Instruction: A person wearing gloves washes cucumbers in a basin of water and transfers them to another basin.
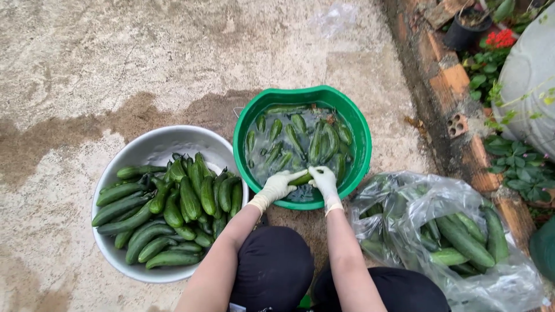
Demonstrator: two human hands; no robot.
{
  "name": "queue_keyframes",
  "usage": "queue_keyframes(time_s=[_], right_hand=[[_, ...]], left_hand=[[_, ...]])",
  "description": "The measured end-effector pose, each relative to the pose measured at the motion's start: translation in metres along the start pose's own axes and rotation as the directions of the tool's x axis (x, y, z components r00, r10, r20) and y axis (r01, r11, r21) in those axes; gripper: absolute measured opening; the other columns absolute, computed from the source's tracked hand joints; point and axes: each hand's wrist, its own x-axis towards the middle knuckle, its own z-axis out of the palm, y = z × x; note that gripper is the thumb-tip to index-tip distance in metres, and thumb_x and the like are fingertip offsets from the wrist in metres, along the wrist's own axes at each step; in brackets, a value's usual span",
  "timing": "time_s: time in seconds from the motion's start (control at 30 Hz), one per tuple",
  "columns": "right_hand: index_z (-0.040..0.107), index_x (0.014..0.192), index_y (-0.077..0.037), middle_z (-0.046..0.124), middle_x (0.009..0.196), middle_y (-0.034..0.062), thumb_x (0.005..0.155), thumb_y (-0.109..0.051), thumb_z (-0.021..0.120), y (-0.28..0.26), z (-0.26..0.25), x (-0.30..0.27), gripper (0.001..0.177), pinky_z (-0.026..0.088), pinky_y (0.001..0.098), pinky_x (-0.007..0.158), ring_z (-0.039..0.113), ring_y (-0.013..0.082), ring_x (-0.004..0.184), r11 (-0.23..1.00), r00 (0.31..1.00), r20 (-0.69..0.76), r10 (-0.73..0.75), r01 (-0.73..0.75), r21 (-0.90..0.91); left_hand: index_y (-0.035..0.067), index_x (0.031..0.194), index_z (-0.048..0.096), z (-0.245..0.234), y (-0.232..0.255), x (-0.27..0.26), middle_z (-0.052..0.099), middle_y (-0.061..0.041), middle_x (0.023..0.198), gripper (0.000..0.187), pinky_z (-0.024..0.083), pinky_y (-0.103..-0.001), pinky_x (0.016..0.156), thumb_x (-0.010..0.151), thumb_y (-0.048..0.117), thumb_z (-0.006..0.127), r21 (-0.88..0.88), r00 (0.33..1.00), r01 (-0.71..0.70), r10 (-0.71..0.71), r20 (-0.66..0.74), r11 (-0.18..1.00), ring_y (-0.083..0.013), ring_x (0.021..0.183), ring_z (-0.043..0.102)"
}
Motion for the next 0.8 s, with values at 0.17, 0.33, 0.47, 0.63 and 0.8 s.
queue_keyframes(time_s=[0.17, 0.33, 0.47, 0.63, 0.8], right_hand=[[0.073, 0.118, -0.004, 0.067, 0.123, 0.0261, 0.098, -0.044, 0.064, -0.040, 0.001, -0.054, 0.045, 0.055, 0.0386, 0.086, 0.066, 0.0334, 0.102, 0.995, 0.995, -0.094, -0.033, 0.041, 0.093], [0.059, 0.138, -0.003, 0.055, 0.143, 0.0246, 0.092, -0.040, 0.079, -0.017, -0.003, -0.020, 0.062, 0.066, 0.0337, 0.079, 0.076, 0.0326, 0.090, 0.973, 0.997, 0.039, 0.059, -0.066, 0.222], [0.065, 0.124, 0.001, 0.066, 0.116, 0.0239, 0.083, -0.027, 0.087, 0.002, 0.003, -0.002, 0.054, 0.067, 0.0304, 0.063, 0.076, 0.0295, 0.073, 0.990, 0.999, 0.041, 0.031, -0.036, 0.134], [0.062, 0.130, 0.005, 0.063, 0.126, 0.0258, 0.091, -0.037, 0.075, 0.015, 0.008, 0.003, 0.058, 0.070, 0.0320, 0.065, 0.077, 0.0303, 0.079, 0.990, 0.989, 0.070, 0.130, -0.126, -0.059], [0.062, 0.135, -0.006, 0.066, 0.132, 0.0196, 0.092, -0.044, 0.071, 0.030, 0.012, 0.021, 0.058, 0.069, 0.0328, 0.072, 0.077, 0.0269, 0.086, 0.960, 0.974, 0.118, 0.194, -0.163, -0.228]], left_hand=[[0.056, 0.151, 0.036, 0.007, -0.006, 0.004, 0.060, -0.008, 0.137, 0.066, 0.057, -0.044, 0.102, 0.097, 0.034, 0.067, 0.105, 0.997, -0.044, 0.050, -0.056, 0.993, -0.0362, 0.122, 0.065], [0.056, 0.151, 0.034, 0.011, -0.005, 0.006, 0.058, -0.007, 0.142, 0.068, 0.058, -0.044, 0.102, 0.097, 0.031, 0.067, 0.109, 0.997, -0.038, 0.046, -0.066, 0.993, -0.0361, 0.125, 0.064], [0.054, 0.154, 0.030, 0.023, -0.017, 0.014, 0.058, -0.004, 0.144, 0.075, 0.057, -0.046, 0.104, 0.095, 0.031, 0.070, 0.093, 0.999, 0.033, -0.034, 0.002, 0.995, -0.0346, 0.126, 0.063], [0.050, 0.156, 0.029, 0.050, -0.036, 0.030, 0.059, -0.003, 0.144, 0.079, 0.057, -0.047, 0.103, 0.092, 0.033, 0.073, 0.091, 0.990, 0.104, -0.112, 0.084, 0.990, -0.0327, 0.127, 0.063], [0.044, 0.158, 0.029, 0.048, -0.039, 0.029, 0.063, -0.013, 0.135, 0.075, 0.057, -0.051, 0.099, 0.095, 0.035, 0.068, 0.108, 0.985, 0.093, -0.108, 0.137, 0.990, -0.0392, 0.120, 0.067]])
